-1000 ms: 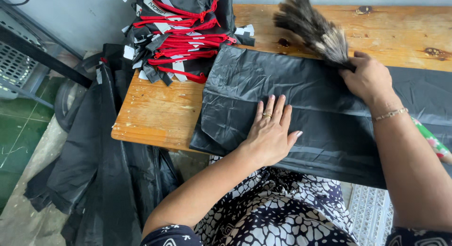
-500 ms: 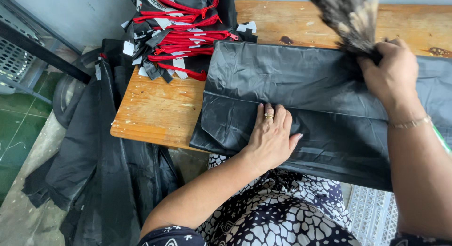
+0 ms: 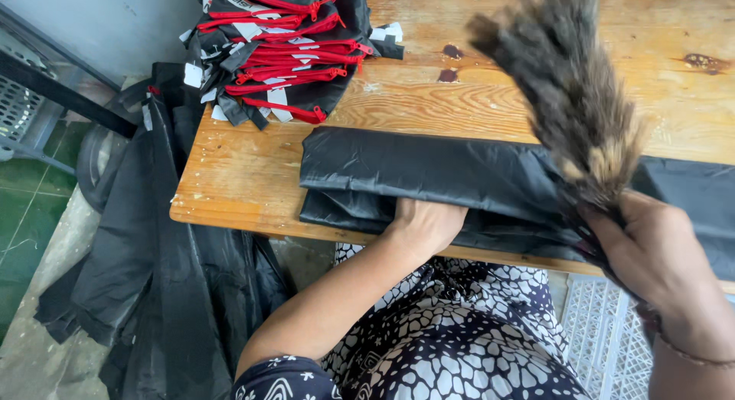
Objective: The person uses a brush to sweep a black fabric bag laid out on a wooden table. They hold the fabric with one hand while brushing the surface with the other, then fold the fabric over and continue brushing the folded section.
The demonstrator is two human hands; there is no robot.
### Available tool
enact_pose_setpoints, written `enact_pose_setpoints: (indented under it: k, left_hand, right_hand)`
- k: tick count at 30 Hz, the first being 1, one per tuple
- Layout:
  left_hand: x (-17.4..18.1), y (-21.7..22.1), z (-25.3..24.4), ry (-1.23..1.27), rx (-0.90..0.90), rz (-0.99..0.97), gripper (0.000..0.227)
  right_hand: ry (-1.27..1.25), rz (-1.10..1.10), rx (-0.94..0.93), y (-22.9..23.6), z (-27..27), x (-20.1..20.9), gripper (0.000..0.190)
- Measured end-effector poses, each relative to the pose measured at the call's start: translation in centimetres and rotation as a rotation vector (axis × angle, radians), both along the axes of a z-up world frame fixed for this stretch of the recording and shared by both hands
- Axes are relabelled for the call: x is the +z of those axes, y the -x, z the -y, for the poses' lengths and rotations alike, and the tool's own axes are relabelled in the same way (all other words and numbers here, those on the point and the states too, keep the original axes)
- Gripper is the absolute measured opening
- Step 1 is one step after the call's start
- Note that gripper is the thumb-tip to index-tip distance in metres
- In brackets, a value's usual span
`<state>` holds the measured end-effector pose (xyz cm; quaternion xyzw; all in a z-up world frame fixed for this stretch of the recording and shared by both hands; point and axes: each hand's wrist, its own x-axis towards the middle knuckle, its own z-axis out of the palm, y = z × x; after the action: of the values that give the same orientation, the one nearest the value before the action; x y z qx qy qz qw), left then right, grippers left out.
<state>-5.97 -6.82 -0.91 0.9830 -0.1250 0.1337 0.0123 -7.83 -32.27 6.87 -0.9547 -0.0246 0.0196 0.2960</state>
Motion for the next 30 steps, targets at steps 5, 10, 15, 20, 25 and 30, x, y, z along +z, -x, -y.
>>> enact_pose_setpoints:
  k: [5,10,15,20,25,30]
  left_hand:
    - [0.9,0.8,-1.5,0.045,-0.067,0.013,0.046]
    - [1.6,1.2,-2.2,0.108,-0.151,0.019,0.033]
    - [2.7,0.5,-2.5,0.159,-0.226,0.035,0.024]
    - [3.0,1.4,-1.1,0.209,-0.349,0.036,0.018]
    - [7.5,3.0,-0.4,0.229,-0.578,0.663,0.026]
    - [9.0,0.2,-2.1,0.321,-0.298,0.425,0.031]
  right_hand:
    - [0.185,-0.107,-0.068,-1.3,2.1,-4.5,0.044]
    - [0.190,0.197,-0.075,-0.4,2.2,-5.5,0.039]
    - [0.212,0.377,-0.031,2.2,0.8,-4.5,0.026]
    - [0.381,0.268,-0.083,2.5,-2.9,-2.4,0.037]
    - [0.317,0.252,-0.087,2.5,-4.5,0.4,0.063]
    - [0.343,0.337,-0.138,2.3,-3.7,0.0,0.066]
